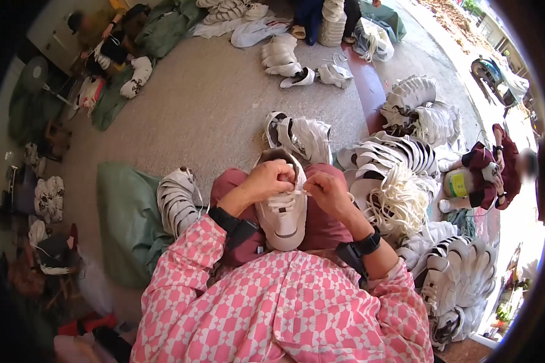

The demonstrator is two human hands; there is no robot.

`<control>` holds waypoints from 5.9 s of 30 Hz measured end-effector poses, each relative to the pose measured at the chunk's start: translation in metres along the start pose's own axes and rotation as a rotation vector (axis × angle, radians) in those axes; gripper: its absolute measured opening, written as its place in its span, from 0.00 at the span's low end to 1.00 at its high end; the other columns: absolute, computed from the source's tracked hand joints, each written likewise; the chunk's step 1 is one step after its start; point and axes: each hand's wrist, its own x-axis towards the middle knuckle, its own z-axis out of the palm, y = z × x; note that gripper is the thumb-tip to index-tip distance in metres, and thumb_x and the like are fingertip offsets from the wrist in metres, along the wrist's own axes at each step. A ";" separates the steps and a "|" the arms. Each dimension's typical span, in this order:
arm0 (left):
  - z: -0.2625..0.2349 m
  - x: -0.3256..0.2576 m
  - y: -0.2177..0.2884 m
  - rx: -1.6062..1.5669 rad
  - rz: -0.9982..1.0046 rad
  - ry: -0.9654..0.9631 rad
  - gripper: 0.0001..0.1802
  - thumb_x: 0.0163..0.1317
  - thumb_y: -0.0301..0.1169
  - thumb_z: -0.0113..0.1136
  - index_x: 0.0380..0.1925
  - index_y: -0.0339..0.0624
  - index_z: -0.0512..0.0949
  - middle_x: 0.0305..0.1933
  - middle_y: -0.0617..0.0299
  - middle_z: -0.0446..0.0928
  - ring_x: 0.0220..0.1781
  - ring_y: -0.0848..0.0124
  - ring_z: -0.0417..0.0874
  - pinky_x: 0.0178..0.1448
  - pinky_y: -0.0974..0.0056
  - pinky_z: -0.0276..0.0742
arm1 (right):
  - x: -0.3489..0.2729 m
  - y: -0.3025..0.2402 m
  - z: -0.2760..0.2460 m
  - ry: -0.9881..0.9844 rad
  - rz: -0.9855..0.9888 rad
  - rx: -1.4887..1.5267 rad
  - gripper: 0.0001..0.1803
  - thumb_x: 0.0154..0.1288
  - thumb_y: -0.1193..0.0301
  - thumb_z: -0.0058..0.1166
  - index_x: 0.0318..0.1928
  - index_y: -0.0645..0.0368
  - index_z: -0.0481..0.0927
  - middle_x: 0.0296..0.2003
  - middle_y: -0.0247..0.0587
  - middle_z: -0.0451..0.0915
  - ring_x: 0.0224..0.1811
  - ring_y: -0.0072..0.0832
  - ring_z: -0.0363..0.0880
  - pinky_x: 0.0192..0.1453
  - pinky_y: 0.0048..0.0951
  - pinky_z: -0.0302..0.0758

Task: The recorder inserts laces into a shoe while sitting in a factory or workshop environment with several other workers.

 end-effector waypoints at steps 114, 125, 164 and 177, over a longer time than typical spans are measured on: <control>0.010 -0.017 -0.012 0.316 0.449 0.386 0.06 0.53 0.29 0.67 0.31 0.45 0.82 0.45 0.64 0.76 0.52 0.61 0.75 0.59 0.57 0.70 | 0.019 -0.021 -0.005 -0.093 -0.237 -0.274 0.06 0.65 0.74 0.59 0.38 0.64 0.80 0.30 0.41 0.79 0.30 0.28 0.78 0.33 0.28 0.74; 0.016 -0.014 -0.013 0.250 0.381 0.335 0.05 0.49 0.30 0.69 0.27 0.45 0.83 0.42 0.65 0.76 0.50 0.62 0.75 0.56 0.59 0.72 | 0.002 -0.004 -0.006 -0.370 0.695 1.407 0.07 0.73 0.67 0.50 0.39 0.58 0.75 0.27 0.28 0.71 0.22 0.16 0.65 0.26 0.20 0.64; -0.028 -0.086 -0.001 -0.543 -0.390 0.224 0.18 0.70 0.45 0.56 0.38 0.39 0.80 0.33 0.61 0.79 0.27 0.76 0.77 0.32 0.71 0.74 | -0.007 0.000 -0.010 0.048 0.112 0.364 0.17 0.66 0.79 0.51 0.55 0.60 0.75 0.42 0.38 0.78 0.45 0.27 0.77 0.53 0.27 0.72; -0.013 -0.117 -0.016 -1.633 -0.159 0.482 0.15 0.76 0.37 0.50 0.50 0.37 0.76 0.30 0.69 0.73 0.29 0.76 0.72 0.32 0.71 0.71 | 0.041 -0.049 0.021 -0.099 -0.431 -0.502 0.08 0.63 0.73 0.56 0.43 0.58 0.80 0.43 0.41 0.78 0.48 0.42 0.75 0.54 0.40 0.68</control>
